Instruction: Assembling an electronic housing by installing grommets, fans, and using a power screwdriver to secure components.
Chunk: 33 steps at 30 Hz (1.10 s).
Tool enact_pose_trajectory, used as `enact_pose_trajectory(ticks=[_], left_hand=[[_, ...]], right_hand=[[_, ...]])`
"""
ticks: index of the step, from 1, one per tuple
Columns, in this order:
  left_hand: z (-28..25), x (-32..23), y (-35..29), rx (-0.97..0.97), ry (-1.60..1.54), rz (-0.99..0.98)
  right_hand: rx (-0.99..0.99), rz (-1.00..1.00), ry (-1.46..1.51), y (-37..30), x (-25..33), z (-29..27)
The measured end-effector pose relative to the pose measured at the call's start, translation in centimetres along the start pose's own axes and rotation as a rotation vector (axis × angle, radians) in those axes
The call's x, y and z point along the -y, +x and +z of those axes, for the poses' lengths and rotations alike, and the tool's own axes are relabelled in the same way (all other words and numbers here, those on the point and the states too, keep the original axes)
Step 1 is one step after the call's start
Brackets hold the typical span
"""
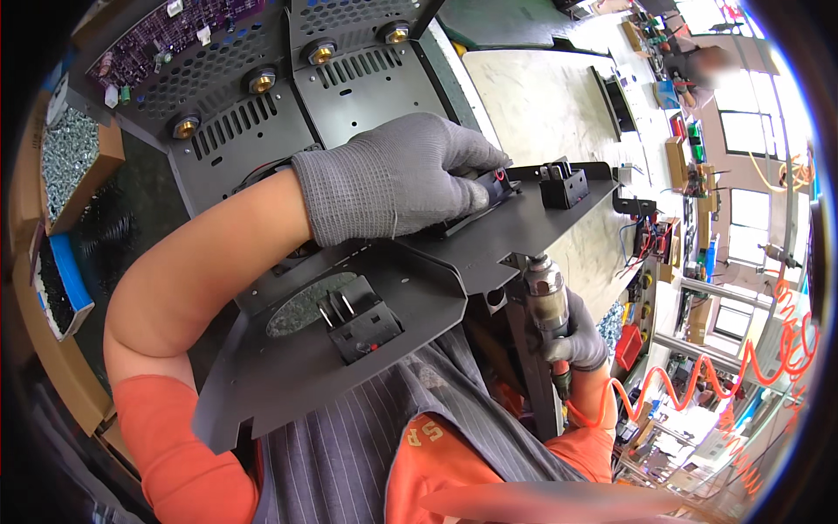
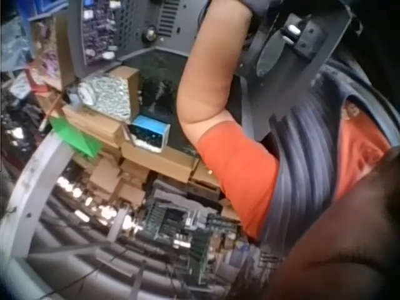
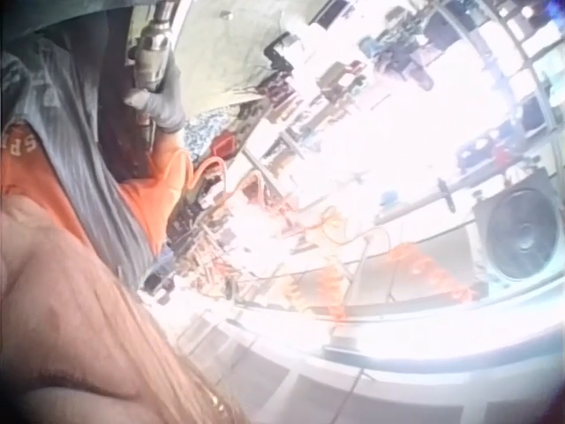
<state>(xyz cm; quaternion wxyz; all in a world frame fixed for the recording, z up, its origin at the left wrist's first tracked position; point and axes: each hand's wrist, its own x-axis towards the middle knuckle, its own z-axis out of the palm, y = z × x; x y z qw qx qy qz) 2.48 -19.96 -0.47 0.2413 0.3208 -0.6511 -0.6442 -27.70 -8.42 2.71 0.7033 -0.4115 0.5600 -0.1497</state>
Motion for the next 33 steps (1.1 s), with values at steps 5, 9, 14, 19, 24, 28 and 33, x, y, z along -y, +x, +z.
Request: enact_pose_trajectory(ticks=[5,9,14,19,24,28,33], left_hand=[[0.2,-0.1,-0.6,0.034,-0.008,-0.003],[0.3,-0.5,-1.0,0.032,-0.036,0.04],[-0.6,-0.2,-2.6,-0.063,0.201,-0.099],[-0.6,0.7,-3.6,-0.149,0.444,-0.098],[-1.1,0.0,-2.9,-0.126,0.651,0.06],[-2.3,2.7,-3.1,-0.11,0.753,0.167],[-2.8,2.9,-4.0,-0.106,0.639,0.089]], right_hand=[[-0.017,-0.107,-0.081,0.6,-0.2,0.1],[-0.002,-0.15,-0.1,0.6,-0.5,0.1],[-0.054,-0.204,-0.075,0.7,-2.8,0.1],[0.045,-0.207,-0.111,4.2,-6.5,0.8],[0.058,-0.202,-0.042,5.5,-7.7,2.4],[0.065,-0.36,-0.119,6.4,-9.1,3.2],[0.062,-0.433,-0.195,7.0,-9.6,3.4]])
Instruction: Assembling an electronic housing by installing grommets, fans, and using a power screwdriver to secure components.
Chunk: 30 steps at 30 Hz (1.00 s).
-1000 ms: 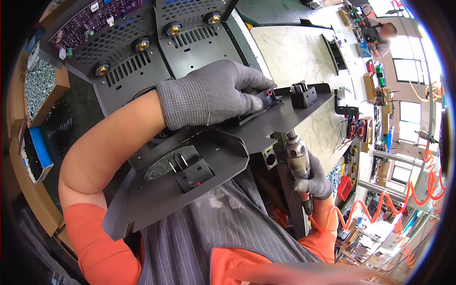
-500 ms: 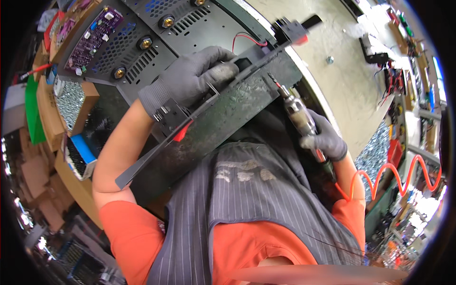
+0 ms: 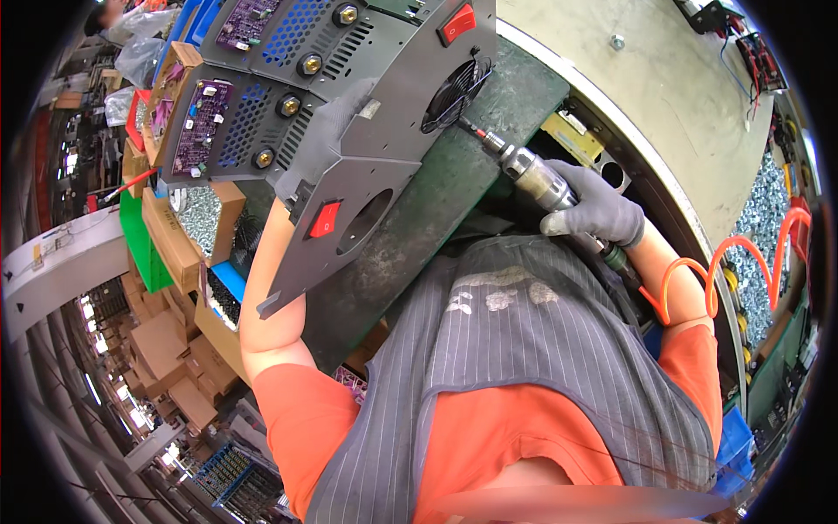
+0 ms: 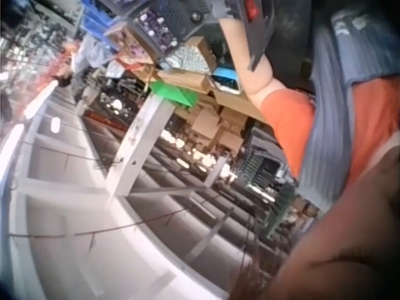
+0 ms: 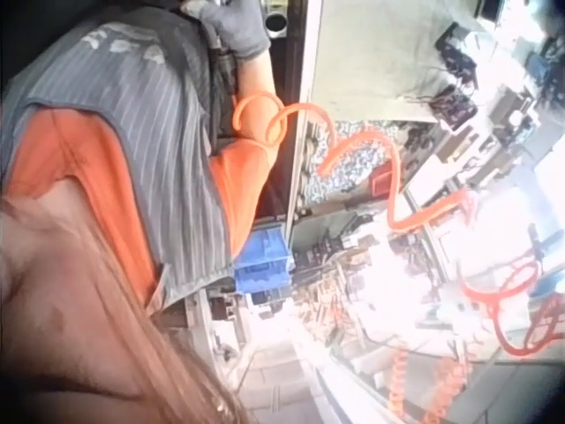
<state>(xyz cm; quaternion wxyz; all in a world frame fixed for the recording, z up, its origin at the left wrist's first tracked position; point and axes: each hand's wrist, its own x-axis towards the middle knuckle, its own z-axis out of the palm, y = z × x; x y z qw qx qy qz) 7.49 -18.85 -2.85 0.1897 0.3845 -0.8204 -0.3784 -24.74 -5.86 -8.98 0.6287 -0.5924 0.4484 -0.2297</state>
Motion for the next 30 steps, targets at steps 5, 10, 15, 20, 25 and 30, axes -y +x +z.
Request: enact_pose_trajectory(ticks=[5,10,15,20,25,30], left_hand=[[0.0,-1.5,-0.2,-0.007,-0.029,-0.033],[-0.7,-0.5,-1.7,-0.026,-0.124,0.069],[-0.4,-10.1,-13.9,0.052,-0.12,0.068],[-0.7,-11.9,-14.0,0.062,-0.117,0.034],[-0.7,-12.7,-13.2,0.064,-0.13,0.004],[-0.8,-12.8,-12.0,0.073,-0.168,-0.034]], right_hand=[[-0.007,-0.023,-0.004,0.1,0.0,-0.1],[0.034,-0.044,0.007,0.9,0.6,-0.1],[-0.01,-0.008,0.035,0.3,0.8,-0.5],[0.01,-0.064,-0.025,0.5,0.6,-0.2],[0.088,0.007,0.028,-0.1,1.8,0.7],[0.064,0.013,-0.009,-0.6,2.6,0.8]])
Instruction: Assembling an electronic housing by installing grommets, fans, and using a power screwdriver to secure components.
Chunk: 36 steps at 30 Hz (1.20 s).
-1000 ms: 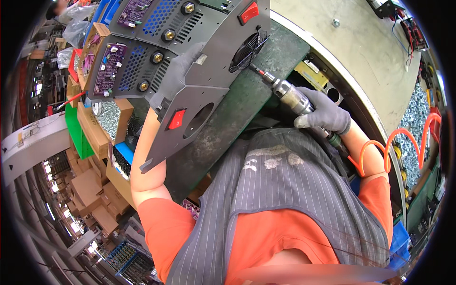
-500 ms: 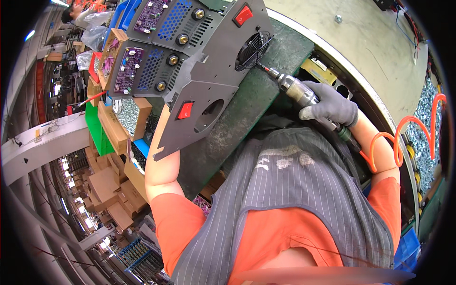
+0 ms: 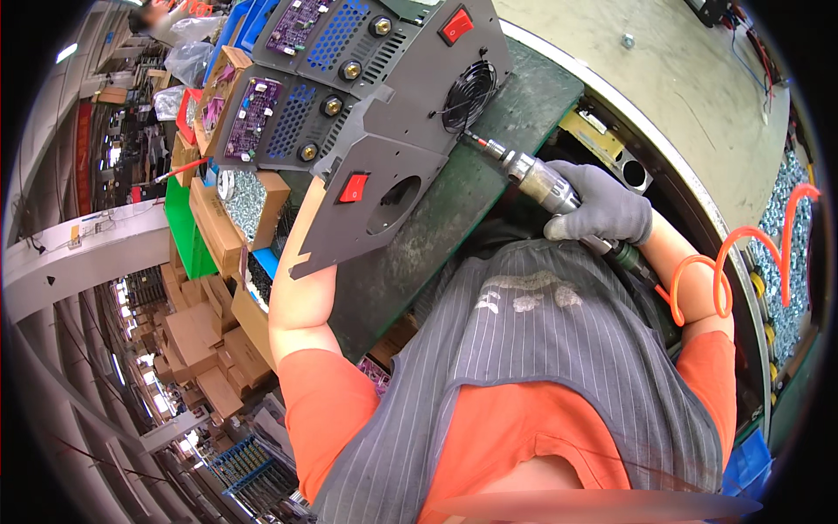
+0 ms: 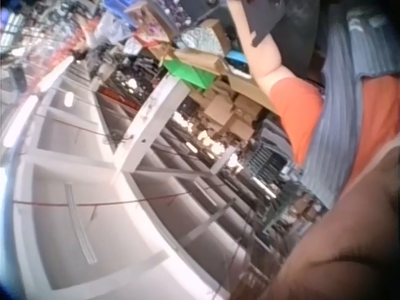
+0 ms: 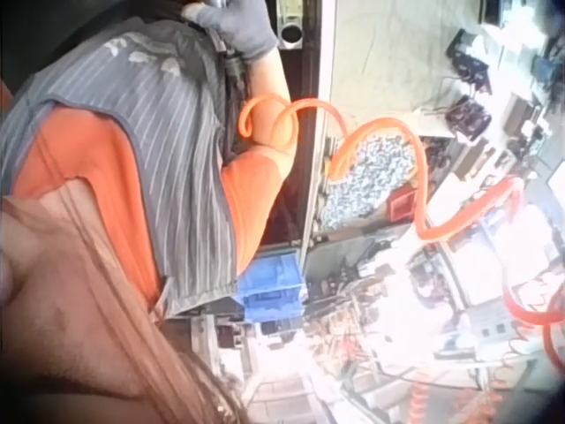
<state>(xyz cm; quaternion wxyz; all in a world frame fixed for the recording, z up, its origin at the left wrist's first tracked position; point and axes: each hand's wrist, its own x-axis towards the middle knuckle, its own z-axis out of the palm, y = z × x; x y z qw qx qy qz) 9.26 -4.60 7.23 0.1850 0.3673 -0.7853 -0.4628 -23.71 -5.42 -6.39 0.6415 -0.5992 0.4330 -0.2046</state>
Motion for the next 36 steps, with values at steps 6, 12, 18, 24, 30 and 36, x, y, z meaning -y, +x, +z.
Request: enact_pose_trajectory(ticks=[6,12,18,24,30,36], left_hand=[[-5.2,7.0,9.3,-0.148,-0.044,-0.127],[-9.5,7.2,-4.5,-0.716,0.148,-0.416],[-4.2,12.5,-17.2,-0.732,0.328,-0.975],[-0.3,15.1,-16.6,-0.941,0.371,-1.095],[-0.6,15.9,-14.6,-0.919,0.676,-1.24],[0.1,13.9,-14.9,-0.695,0.785,-1.262]], right_hand=[[-0.068,0.0,0.153,0.0,-0.8,1.2],[-0.056,0.11,0.26,-1.7,-2.3,2.1],[-0.01,0.105,0.313,-1.2,-2.6,2.7],[-0.019,0.088,0.334,-1.1,-2.6,3.3],[-0.042,0.094,0.357,-1.0,-2.1,4.1],[-0.039,0.084,0.369,-1.3,-2.4,4.4]])
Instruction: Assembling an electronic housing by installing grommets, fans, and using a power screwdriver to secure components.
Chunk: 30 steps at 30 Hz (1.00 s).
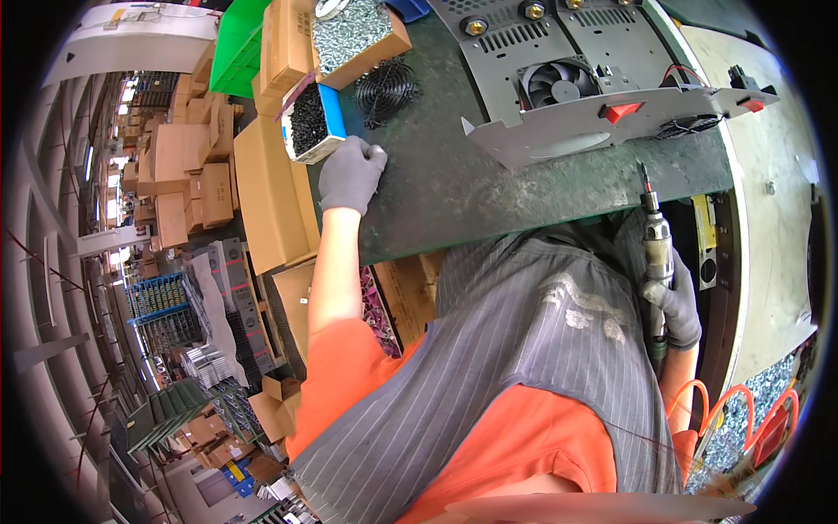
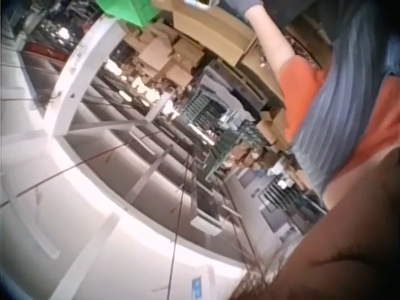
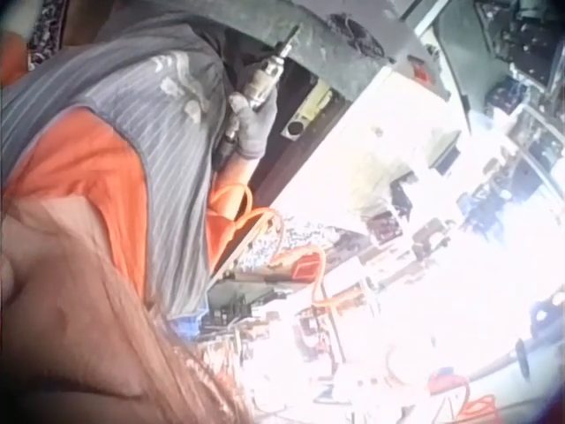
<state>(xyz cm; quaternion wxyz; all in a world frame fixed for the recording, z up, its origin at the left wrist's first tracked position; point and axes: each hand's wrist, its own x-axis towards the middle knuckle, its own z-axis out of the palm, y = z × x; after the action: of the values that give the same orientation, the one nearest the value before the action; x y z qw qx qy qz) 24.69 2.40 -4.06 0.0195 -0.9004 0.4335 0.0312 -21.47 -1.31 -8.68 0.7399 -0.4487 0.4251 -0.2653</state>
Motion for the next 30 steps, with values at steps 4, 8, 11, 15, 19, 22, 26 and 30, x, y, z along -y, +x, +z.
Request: enact_pose_trajectory(ticks=[4,8,11,15,19,22,26,30], left_hand=[[0.2,-0.8,-3.0,0.324,-0.677,0.026],[-0.3,-6.2,-7.5,0.936,-1.391,0.154],[1.7,-10.4,-8.6,1.137,-1.595,0.243],[3.0,-15.5,-8.7,1.123,-1.786,0.193],[2.8,-19.1,-8.8,1.117,-1.797,0.152],[2.4,-20.8,-9.1,1.11,-1.758,0.208],[2.0,-22.0,-9.4,1.071,-1.699,0.232],[1.3,-22.4,-9.1,0.901,-1.474,0.343]], right_hand=[[-0.056,-0.014,0.02,-0.4,-0.3,0.5],[0.019,-0.009,0.024,-0.4,0.2,0.7],[0.175,0.014,-0.021,-0.9,2.1,1.5],[0.266,0.017,-0.151,-2.1,3.5,1.8],[0.227,-0.015,-0.192,-3.2,3.0,1.4],[0.193,-0.066,-0.236,-3.6,2.6,0.8],[0.176,-0.007,-0.215,-4.0,2.6,0.1],[0.174,0.027,-0.299,-4.1,3.4,-0.5]])
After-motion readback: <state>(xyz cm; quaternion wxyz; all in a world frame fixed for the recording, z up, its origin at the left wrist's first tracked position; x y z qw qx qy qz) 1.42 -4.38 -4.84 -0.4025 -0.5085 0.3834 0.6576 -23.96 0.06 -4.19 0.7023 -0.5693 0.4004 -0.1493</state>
